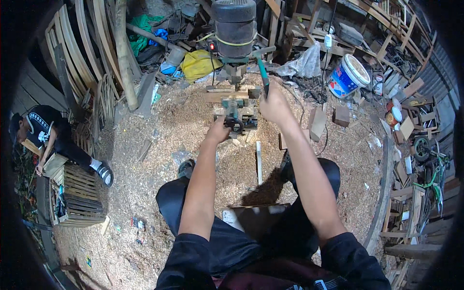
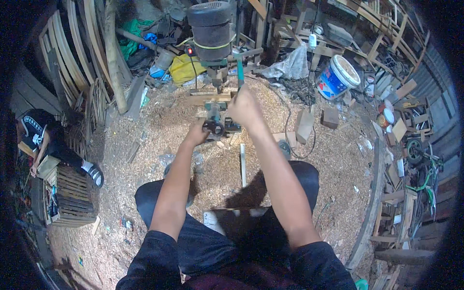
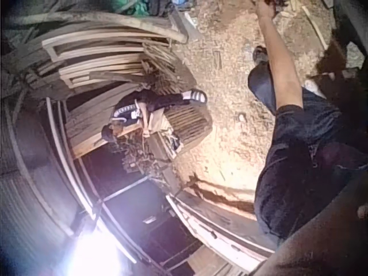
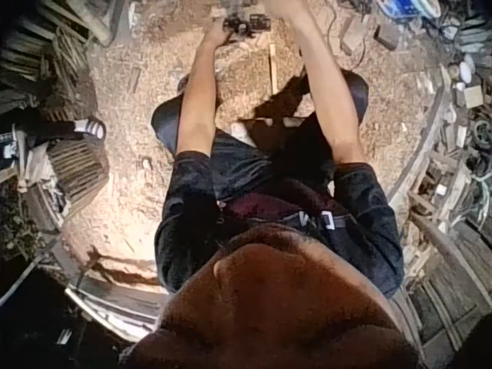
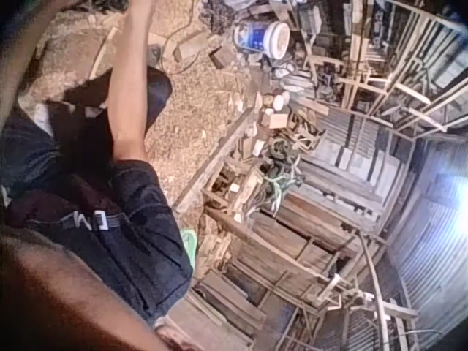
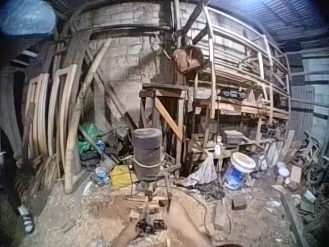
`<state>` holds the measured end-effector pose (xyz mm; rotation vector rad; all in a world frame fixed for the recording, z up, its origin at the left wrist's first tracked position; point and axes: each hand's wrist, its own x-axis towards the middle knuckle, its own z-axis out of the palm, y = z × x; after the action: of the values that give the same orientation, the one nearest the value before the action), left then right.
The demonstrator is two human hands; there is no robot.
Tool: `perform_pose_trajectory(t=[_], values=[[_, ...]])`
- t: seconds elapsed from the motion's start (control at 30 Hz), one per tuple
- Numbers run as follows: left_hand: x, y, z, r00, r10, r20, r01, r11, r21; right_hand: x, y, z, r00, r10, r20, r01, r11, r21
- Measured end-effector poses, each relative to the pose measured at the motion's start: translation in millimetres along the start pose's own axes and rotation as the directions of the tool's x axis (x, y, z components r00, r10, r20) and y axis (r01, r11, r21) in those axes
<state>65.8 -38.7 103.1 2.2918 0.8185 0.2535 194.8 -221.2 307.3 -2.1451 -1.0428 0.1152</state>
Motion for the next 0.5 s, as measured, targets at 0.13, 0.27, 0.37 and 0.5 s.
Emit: perform_pose_trajectory(t=[0.13,0.27,0.37,0.5], values=[[-0.4,-8.3,10.7,0.996,0.002,-0.09,-0.001,1.0,0.008,-20.9,26.1,32.9,0.997,0.024,-0.079,-0.011,0.986,0.164],[-0.4,-5.3,13.5,0.991,-0.003,-0.135,-0.004,0.999,-0.048,-32.3,52.1,64.7,0.968,-0.091,-0.236,0.134,0.976,0.171],[-0.3,-3.2,14.2,0.983,0.013,-0.183,-0.012,1.0,0.006,-47.5,72.5,93.2,0.959,-0.091,-0.269,0.124,0.986,0.108],[1.3,-2.0,16.8,0.975,0.016,-0.22,-0.018,1.0,-0.006,-58.7,94.6,121.2,0.93,-0.165,-0.329,0.217,0.968,0.126]])
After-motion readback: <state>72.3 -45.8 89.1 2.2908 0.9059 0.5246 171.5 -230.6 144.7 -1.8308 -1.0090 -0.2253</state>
